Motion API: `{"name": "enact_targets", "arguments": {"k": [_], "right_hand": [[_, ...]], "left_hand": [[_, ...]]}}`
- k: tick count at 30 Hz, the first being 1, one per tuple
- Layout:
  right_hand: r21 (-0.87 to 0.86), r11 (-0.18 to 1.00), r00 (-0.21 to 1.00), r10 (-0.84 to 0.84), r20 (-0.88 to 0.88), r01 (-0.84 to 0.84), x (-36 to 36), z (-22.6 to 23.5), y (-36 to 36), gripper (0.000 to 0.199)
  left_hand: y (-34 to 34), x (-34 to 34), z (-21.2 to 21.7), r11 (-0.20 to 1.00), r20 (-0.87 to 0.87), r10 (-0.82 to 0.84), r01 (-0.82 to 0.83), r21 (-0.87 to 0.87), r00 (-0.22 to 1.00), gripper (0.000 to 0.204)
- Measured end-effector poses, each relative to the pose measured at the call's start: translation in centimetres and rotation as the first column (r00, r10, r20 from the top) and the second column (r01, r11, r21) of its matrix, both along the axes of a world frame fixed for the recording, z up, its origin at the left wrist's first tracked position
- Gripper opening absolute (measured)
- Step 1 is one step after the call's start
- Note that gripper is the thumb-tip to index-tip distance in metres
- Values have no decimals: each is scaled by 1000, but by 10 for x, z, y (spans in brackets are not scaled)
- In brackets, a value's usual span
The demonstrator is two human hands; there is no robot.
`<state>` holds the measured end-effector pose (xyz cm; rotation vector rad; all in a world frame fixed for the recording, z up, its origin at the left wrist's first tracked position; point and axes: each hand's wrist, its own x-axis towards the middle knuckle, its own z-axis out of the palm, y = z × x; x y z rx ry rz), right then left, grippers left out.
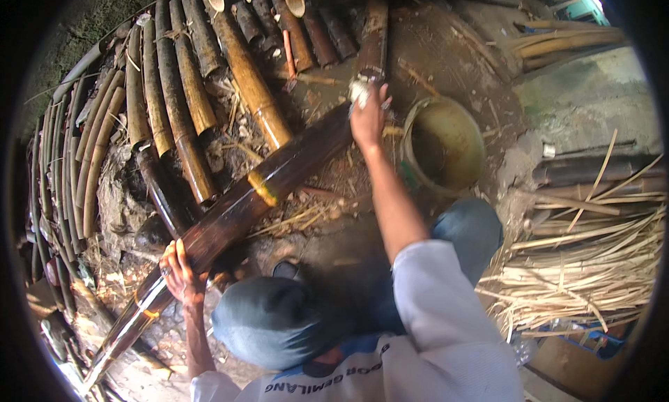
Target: The person sits on the ground and repeatedly rubs a long bamboo pole with a cloth, occasionally dipping the cloth into a bucket of liquid. The person rotates the pole to cover different sections and later rinses the bucket under a tap.
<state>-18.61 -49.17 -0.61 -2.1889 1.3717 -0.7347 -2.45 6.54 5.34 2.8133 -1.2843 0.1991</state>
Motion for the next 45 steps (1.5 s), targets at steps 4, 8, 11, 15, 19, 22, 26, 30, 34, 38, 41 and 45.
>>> {"name": "enact_targets", "arguments": {"k": [4, 8, 11, 15, 19, 22, 26, 30, 34, 38, 41, 45], "right_hand": [[-129, 990, 989, 43, -142, -62, -6, -12, 4, 60], [-116, 991, 963, 31, -267, -64, 8, 10, 2, 63], [-136, 988, 909, 8, -417, -71, 39, 40, 41, 56], [235, 916, 781, 399, -481, -324, 77, 38, 202, 54], [-110, 766, 766, 600, -232, -633, 63, -5, 253, 56], [-107, 922, 909, 339, -242, -372, 36, 8, 146, 63], [-13, 968, 937, 240, -253, -251, 29, 68, 39, 59], [135, 964, 867, 265, -421, -228, 62, 48, 167, 50], [-247, 754, 794, 584, -172, -608, 52, 8, 229, 34], [122, 988, 954, 122, -272, -92, 26, 51, 91, 63], [3, 964, 832, 231, -504, -266, 38, 75, 54, 61], [8, 942, 860, 309, -406, -335, 62, 19, 213, 47]], "left_hand": [[-4, -2, -1, 998, 12, 1, 0, -58, 1000, 114], [-6, -3, -10, 999, 125, -3, 9, -42, 992, 78], [-8, -9, -31, 993, 286, 90, -63, -101, 954, 46], [-15, -21, -49, 972, 358, 202, -143, -187, 911, 46], [-10, -28, -24, 975, 134, 221, -220, -24, 966, 74], [3, -5, 8, 989, -90, 128, -121, 80, 988, 115], [9, 44, 21, 999, -289, -29, 39, 30, 957, 118], [11, 43, 13, 1000, -285, -10, 14, 12, 958, 117], [22, 14, 7, 1000, -122, 3, -4, -12, 993, 119], [30, 0, -5, 994, 67, -20, 27, -109, 998, 107], [30, -8, -17, 982, 187, 9, 26, -186, 982, 92], [28, -16, -21, 989, 240, 47, -12, -148, 970, 81]]}}
